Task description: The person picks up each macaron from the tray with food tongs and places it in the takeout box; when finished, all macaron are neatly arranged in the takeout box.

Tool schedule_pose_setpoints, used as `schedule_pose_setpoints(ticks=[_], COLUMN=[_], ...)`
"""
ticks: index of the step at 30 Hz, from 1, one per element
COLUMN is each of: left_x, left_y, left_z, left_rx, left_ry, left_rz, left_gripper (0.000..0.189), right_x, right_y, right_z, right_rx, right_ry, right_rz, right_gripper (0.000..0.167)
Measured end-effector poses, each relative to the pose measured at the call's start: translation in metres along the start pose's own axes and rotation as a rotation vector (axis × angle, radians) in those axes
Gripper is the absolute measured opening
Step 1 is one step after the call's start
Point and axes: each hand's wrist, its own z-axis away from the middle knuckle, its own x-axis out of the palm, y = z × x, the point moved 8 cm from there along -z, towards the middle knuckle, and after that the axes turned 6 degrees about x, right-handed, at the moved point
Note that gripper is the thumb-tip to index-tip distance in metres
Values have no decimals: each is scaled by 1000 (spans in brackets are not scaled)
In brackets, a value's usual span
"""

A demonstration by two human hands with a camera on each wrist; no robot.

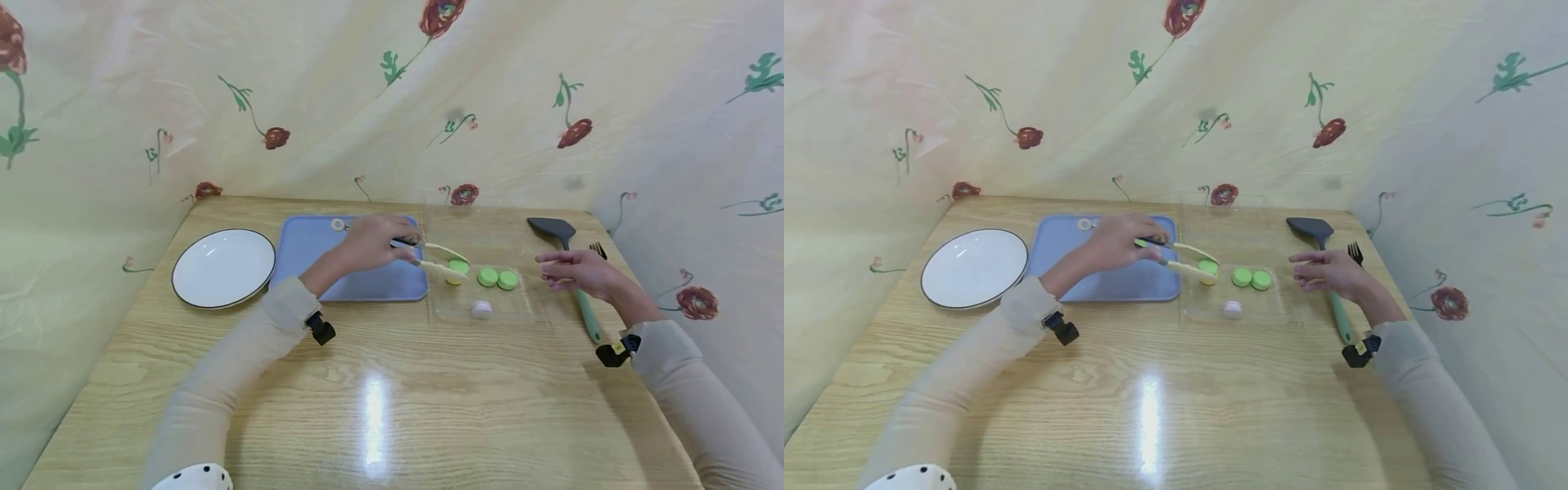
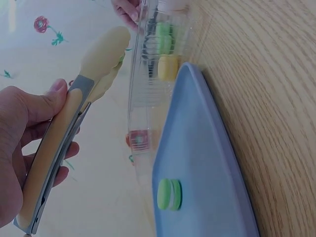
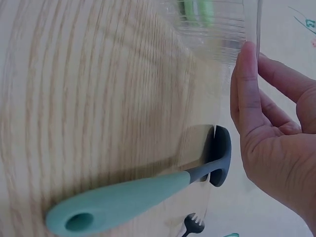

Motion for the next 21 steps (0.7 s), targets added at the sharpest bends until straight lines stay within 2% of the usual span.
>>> schedule_pose_setpoints(ticks=[5, 12, 21], left_x=[5, 11, 14], left_y=[4, 7, 9], left_z=[-3, -4, -3], left_rx=[11, 25, 42], left_ry=[-22, -52, -73], left_rz=[-5, -5, -21], left_gripper=[33, 36, 40], right_x=[-1, -2, -2], right_y=[-3, -1, 3], right_z=[0, 0, -2], right_rx=[11, 27, 10], right_ry=[-6, 5, -3], right_rz=[42, 28, -32], right_gripper=[56, 54, 29])
